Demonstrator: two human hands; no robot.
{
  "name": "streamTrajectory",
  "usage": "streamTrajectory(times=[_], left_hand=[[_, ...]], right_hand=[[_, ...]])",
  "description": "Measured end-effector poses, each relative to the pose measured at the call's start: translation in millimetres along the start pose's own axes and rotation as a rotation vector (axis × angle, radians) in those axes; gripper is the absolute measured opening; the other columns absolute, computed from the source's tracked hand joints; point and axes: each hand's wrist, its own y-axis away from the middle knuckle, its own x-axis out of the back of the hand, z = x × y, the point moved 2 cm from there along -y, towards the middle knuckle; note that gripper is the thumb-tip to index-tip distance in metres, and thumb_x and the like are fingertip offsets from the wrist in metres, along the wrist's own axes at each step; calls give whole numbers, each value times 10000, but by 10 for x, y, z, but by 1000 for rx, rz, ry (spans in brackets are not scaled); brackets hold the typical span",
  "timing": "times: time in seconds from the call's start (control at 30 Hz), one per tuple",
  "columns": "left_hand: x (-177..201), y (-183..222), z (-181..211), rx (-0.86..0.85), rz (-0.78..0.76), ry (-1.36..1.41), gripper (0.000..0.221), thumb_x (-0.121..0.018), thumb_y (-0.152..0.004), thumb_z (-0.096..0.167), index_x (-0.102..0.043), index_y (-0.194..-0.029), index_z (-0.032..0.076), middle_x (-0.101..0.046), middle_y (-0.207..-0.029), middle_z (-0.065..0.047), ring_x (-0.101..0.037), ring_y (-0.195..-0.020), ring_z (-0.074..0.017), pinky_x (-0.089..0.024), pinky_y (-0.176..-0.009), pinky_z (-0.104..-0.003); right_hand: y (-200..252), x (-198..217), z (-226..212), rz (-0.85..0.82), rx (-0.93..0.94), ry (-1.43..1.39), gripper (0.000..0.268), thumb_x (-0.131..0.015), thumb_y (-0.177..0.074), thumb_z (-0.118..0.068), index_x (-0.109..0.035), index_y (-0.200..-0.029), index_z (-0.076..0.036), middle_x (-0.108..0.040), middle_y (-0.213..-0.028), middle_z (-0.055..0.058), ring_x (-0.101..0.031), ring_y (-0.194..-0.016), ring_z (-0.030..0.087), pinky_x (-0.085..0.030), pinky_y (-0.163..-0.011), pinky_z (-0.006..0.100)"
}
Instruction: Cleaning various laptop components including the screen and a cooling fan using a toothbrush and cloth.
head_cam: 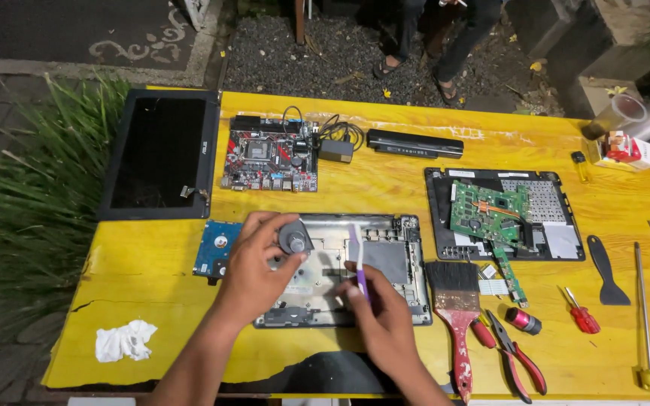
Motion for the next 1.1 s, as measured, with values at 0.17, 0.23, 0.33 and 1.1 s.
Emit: streamTrajectory(times=[0.17, 0.23, 0.33, 1.1], left_hand=[[-171, 152, -109, -22, 15, -57, 520, -776, -827, 73, -633, -1328, 71, -537, -1305, -87, -749, -1060, -255, -683, -915, -298], [-160, 256, -182, -26, 51, -84, 514, -776, -826, 95, -635, -1317, 46, -563, -1281, -59, -791, -999, -246, -697, -867, -278], [-62, 417, -301, -73, 143, -246, 536, -761, -826, 111, -619, -1343, 107, -554, -1320, -58, -811, -936, -264, -717, -601, -349], [583, 784, -835, -123, 503, -182, 528, -774, -812, 2, -646, -1323, 38, -591, -1257, -159, -755, -992, -281, -673, -842, -286]], right_hand=[[-295, -213, 50, 69, 260, 268, 231, -759, -898, -245, -750, -1070, -91, -676, -857, 17, -605, -749, 156, -466, -674, 280], [-353, -322, 37, 41, 360, 332, 229, -787, -881, -234, -771, -1053, -84, -671, -878, 32, -632, -792, 179, -490, -689, 298], [-387, -506, 69, -80, 297, 305, 243, -795, -881, -222, -773, -1093, -104, -627, -866, 22, -574, -782, 172, -448, -672, 303], [-831, -1321, -68, -300, 89, 374, 111, -690, -969, -227, -664, -954, -121, -747, -847, 58, -647, -725, 198, -466, -640, 349]])
